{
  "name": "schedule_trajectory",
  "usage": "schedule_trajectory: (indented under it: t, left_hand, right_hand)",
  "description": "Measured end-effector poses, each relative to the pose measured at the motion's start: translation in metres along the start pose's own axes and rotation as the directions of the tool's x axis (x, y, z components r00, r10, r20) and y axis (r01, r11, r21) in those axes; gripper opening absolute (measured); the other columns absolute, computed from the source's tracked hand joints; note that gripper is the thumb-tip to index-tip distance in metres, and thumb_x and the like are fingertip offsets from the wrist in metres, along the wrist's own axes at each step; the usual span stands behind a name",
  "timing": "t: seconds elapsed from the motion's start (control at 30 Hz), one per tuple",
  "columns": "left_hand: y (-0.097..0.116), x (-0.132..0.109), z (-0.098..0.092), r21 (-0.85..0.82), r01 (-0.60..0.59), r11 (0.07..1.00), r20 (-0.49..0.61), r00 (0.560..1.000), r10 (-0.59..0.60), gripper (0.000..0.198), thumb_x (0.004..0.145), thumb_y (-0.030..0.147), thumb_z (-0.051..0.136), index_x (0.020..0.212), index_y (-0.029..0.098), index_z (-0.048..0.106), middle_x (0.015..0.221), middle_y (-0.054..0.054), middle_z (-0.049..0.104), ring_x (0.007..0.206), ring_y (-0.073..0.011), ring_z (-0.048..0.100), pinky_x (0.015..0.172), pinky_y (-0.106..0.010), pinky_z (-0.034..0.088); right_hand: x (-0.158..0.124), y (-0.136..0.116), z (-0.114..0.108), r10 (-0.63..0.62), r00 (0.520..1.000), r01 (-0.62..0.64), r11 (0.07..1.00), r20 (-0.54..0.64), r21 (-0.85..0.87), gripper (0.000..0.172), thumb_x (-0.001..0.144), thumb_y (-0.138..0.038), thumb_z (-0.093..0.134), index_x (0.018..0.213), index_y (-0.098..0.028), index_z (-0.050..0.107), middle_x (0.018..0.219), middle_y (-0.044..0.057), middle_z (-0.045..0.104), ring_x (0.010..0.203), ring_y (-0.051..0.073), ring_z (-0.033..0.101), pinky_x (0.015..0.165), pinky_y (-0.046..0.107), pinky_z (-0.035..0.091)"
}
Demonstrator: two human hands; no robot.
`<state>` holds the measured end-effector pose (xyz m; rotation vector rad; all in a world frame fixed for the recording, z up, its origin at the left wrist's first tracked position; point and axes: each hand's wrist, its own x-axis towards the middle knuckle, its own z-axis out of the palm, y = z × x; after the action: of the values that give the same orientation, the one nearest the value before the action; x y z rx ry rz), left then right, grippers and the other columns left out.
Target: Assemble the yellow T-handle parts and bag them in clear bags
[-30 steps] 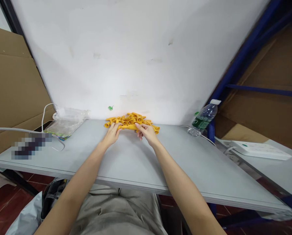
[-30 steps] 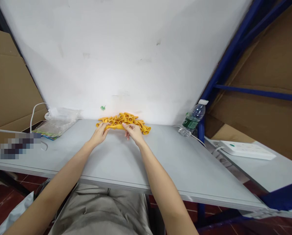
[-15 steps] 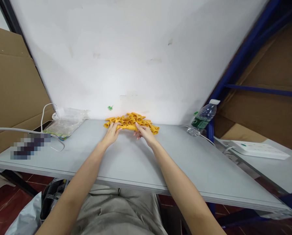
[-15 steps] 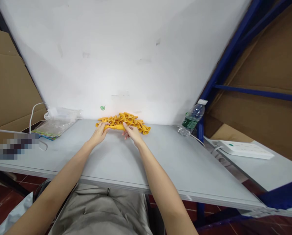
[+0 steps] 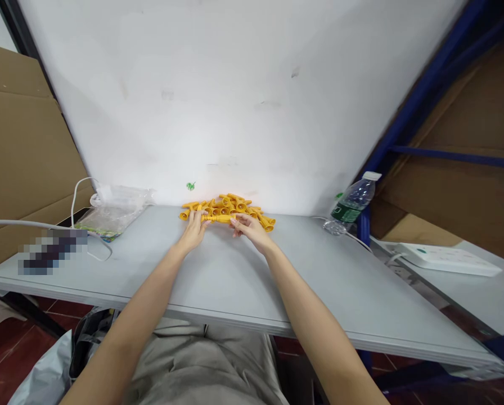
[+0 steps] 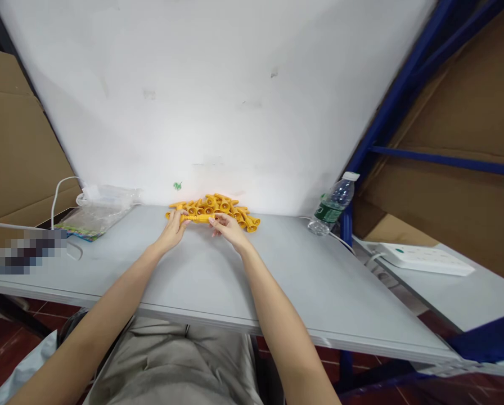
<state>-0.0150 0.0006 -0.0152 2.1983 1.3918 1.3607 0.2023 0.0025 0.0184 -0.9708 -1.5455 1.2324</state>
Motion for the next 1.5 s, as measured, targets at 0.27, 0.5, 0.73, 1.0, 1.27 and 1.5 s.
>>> schedule_trajectory:
  t: [0.27, 0.5, 0.73, 1.0, 1.27, 1.5]
  left_hand:
    - [-0.001, -0.001, 0.005, -0.010, -0.030, 1.000, -0.037, 0.999, 0.029, 0.034, 0.097, 0.045, 0.037, 0.117, 0.019, 0.045, 0.114, -0.013, 0.047, 0.113, -0.0245, 0.051, 0.104, -0.049, 0.039]
    - [-0.001, -0.002, 0.005, -0.018, -0.021, 1.000, -0.031, 0.999, 0.020, 0.033, 0.097, 0.046, 0.038, 0.119, 0.022, 0.044, 0.114, -0.012, 0.045, 0.115, -0.0239, 0.049, 0.102, -0.048, 0.043]
    - [0.000, -0.002, 0.007, 0.020, -0.039, 0.999, -0.026, 0.999, 0.039, 0.038, 0.096, 0.047, 0.038, 0.123, 0.021, 0.045, 0.116, -0.013, 0.045, 0.113, -0.0241, 0.050, 0.102, -0.051, 0.043]
    - [0.001, -0.004, 0.015, 0.041, -0.065, 0.997, -0.085, 0.994, 0.068, 0.050, 0.097, 0.050, 0.033, 0.136, 0.019, 0.035, 0.134, -0.018, 0.040, 0.130, -0.0272, 0.041, 0.108, -0.051, 0.037]
    - [-0.003, 0.000, 0.011, 0.007, 0.053, 0.999, -0.379, 0.924, -0.047, 0.047, 0.097, 0.045, 0.034, 0.136, 0.019, 0.034, 0.137, -0.019, 0.042, 0.130, -0.0264, 0.042, 0.108, -0.048, 0.035]
    - [-0.009, -0.001, 0.015, -0.023, 0.081, 0.996, -0.354, 0.931, -0.083, 0.046, 0.096, 0.047, 0.033, 0.133, 0.019, 0.040, 0.132, -0.018, 0.046, 0.120, -0.0250, 0.051, 0.104, -0.046, 0.039]
  right_hand:
    - [0.000, 0.001, 0.002, -0.073, 0.997, 0.073, 0.997, -0.008, -0.012, 0.056, 0.064, -0.064, 0.075, 0.091, -0.017, 0.063, 0.080, 0.005, 0.069, 0.054, 0.012, 0.056, 0.063, 0.031, 0.050]
    - [-0.002, -0.003, 0.006, -0.094, 0.994, 0.094, 0.996, -0.052, -0.005, 0.057, 0.059, -0.068, 0.075, 0.082, -0.018, 0.062, 0.071, 0.003, 0.068, 0.049, 0.012, 0.055, 0.058, 0.030, 0.048]
    - [0.000, 0.000, 0.009, 0.024, 0.995, -0.017, 0.997, -0.093, 0.077, 0.056, 0.062, -0.072, 0.071, 0.064, -0.019, 0.055, 0.062, 0.003, 0.064, 0.043, 0.010, 0.052, 0.048, 0.026, 0.044]
    - [-0.002, -0.010, 0.017, 0.251, 0.968, -0.222, 0.892, -0.023, 0.395, 0.022, 0.082, -0.039, 0.067, 0.083, -0.021, 0.055, 0.068, 0.003, 0.069, 0.048, 0.012, 0.058, 0.054, 0.026, 0.050]
    - [0.025, -0.020, 0.002, -0.021, 0.895, 0.129, 0.968, -0.446, 0.213, 0.031, 0.079, -0.042, 0.067, 0.095, -0.025, 0.046, 0.098, 0.007, 0.071, 0.080, 0.019, 0.070, 0.073, 0.031, 0.055]
    - [0.067, -0.002, 0.015, -0.459, 0.826, 0.225, 0.802, -0.328, -0.554, 0.038, 0.086, -0.037, 0.052, 0.121, -0.022, 0.051, 0.122, 0.011, 0.065, 0.111, 0.026, 0.060, 0.095, 0.041, 0.044]
